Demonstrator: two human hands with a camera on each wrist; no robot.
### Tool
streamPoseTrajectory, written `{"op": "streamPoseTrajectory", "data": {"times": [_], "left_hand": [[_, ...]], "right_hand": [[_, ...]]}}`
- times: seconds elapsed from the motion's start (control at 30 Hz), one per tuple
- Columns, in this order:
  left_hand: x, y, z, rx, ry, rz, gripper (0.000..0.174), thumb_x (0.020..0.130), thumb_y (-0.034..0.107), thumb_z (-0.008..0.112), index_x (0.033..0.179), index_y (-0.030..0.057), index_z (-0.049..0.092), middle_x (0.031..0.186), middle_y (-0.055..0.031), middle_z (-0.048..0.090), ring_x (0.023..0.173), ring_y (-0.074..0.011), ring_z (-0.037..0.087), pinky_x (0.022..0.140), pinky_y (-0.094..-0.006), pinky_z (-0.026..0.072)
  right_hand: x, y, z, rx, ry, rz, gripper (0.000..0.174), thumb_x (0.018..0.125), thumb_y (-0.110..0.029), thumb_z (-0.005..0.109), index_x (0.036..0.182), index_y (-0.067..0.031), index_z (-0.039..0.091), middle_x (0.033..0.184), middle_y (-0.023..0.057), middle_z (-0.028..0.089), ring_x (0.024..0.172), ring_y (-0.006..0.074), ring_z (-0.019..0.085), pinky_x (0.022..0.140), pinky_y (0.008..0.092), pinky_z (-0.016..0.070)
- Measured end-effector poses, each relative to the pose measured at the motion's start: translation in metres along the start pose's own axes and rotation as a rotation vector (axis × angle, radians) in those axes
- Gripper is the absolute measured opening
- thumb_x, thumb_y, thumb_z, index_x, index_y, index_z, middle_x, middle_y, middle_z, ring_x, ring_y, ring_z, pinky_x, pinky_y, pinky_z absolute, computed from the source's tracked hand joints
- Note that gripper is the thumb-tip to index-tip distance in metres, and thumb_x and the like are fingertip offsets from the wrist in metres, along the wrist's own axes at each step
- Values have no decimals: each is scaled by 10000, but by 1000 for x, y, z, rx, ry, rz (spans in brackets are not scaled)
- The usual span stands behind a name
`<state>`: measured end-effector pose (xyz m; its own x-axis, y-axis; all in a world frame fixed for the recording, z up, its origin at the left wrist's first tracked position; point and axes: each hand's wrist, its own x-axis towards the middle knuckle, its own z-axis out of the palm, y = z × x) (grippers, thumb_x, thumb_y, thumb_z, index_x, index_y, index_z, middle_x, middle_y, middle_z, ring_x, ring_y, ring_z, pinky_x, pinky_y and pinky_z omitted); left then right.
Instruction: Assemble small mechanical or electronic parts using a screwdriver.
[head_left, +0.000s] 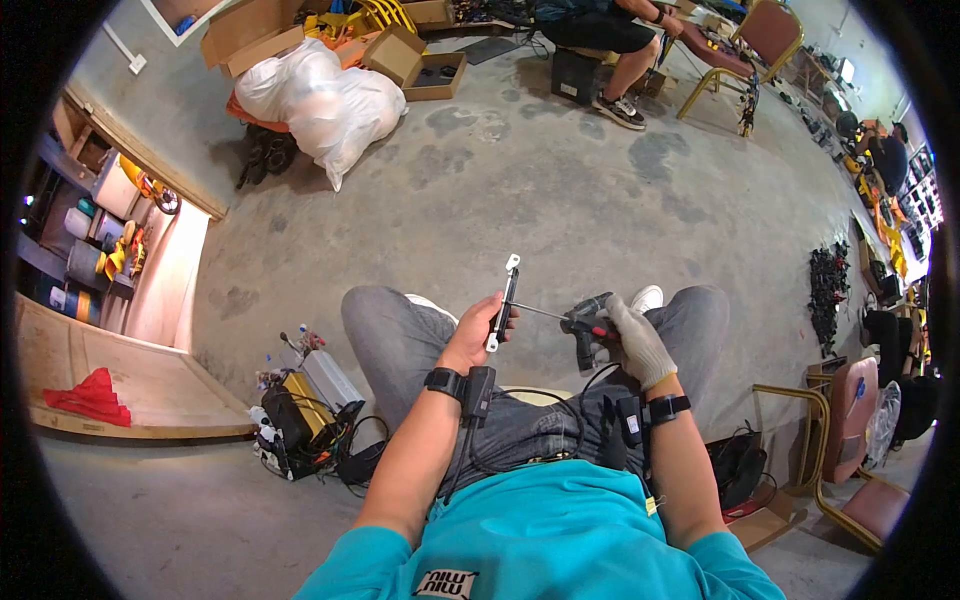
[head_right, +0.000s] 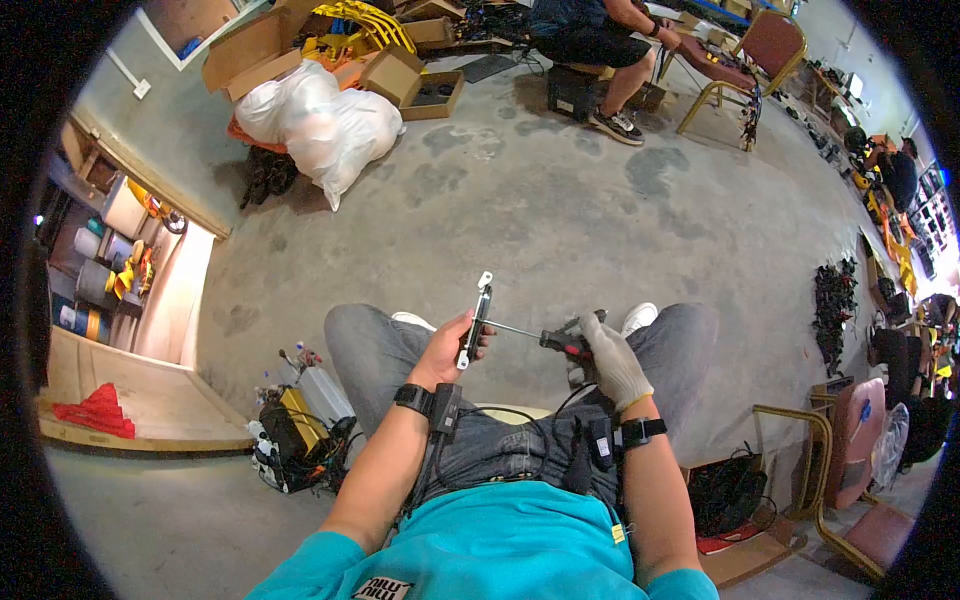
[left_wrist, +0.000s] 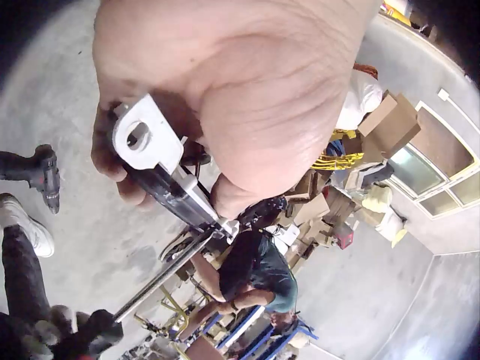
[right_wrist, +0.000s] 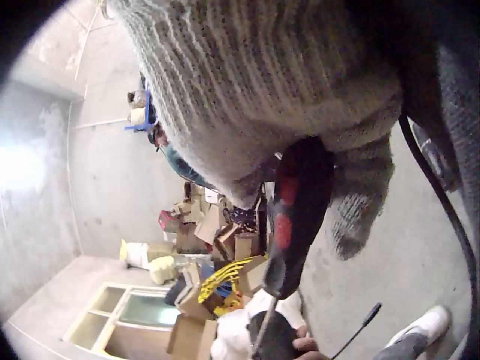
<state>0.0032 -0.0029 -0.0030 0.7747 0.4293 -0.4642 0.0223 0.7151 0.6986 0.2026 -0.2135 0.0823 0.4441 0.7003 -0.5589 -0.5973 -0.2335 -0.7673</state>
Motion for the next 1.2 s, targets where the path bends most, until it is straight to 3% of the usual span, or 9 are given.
{"op": "streamPoseTrajectory", "data": {"times": [0.13,0.3,0.43,0.5,0.63,0.7,0.8,1.0,1.2], "left_hand": [[-2,1,1,-72,19,16,292,1048,361,535,1040,79,612,911,-71,687,730,-148,628,594,-294,535],[-2,1,3,-15,2,24,298,1046,371,536,1036,83,613,911,-69,689,740,-147,630,602,-291,533],[-3,1,4,10,-6,25,309,1046,385,533,1038,86,614,910,-67,690,750,-145,631,609,-290,531],[-4,3,4,-5,2,23,303,1046,379,533,1041,86,610,912,-68,688,749,-145,630,608,-291,531],[-2,1,2,-50,12,20,282,1047,361,537,1046,86,601,915,-69,686,747,-146,625,607,-293,531],[-4,3,6,-39,13,14,277,1047,357,539,1043,86,600,909,-70,687,746,-147,623,607,-293,531],[-5,2,8,-21,11,12,274,1047,353,539,1039,86,599,903,-70,688,744,-148,622,607,-293,531],[-3,2,4,-34,2,14,281,1044,359,544,1042,84,601,915,-70,685,741,-146,622,606,-290,528],[-4,2,6,-8,-4,20,278,1038,359,555,1044,86,605,921,-66,686,746,-145,629,599,-289,523]], "right_hand": [[8,7,-4,-12,24,10,429,1036,-412,503,1110,-2,606,928,106,634,565,162,544,507,280,491],[0,0,-2,357,-53,-175,359,1044,-332,516,1079,10,621,1048,155,681,892,265,719,743,317,602],[-7,-5,3,178,-34,-159,389,1040,-361,537,1079,17,618,1043,155,682,842,251,713,721,305,593],[1,0,-6,-44,-93,59,364,1032,-343,547,1072,10,622,1033,140,678,836,231,703,712,291,583],[5,3,-10,-13,-126,76,308,1015,-292,554,1047,6,622,1016,130,671,845,209,692,693,272,568],[3,-2,-4,94,-9,-105,249,994,-238,556,1018,2,619,996,120,666,870,199,689,677,270,563],[0,-6,-6,198,-42,-99,217,985,-208,554,1007,-2,616,987,123,666,879,210,692,681,291,564],[1,1,-2,-130,-61,18,421,1031,-430,529,1018,-20,624,914,74,642,705,177,645,542,327,526],[1,0,-1,307,119,-67,421,999,-442,604,1087,-30,616,987,89,653,765,183,679,580,299,591]]}}
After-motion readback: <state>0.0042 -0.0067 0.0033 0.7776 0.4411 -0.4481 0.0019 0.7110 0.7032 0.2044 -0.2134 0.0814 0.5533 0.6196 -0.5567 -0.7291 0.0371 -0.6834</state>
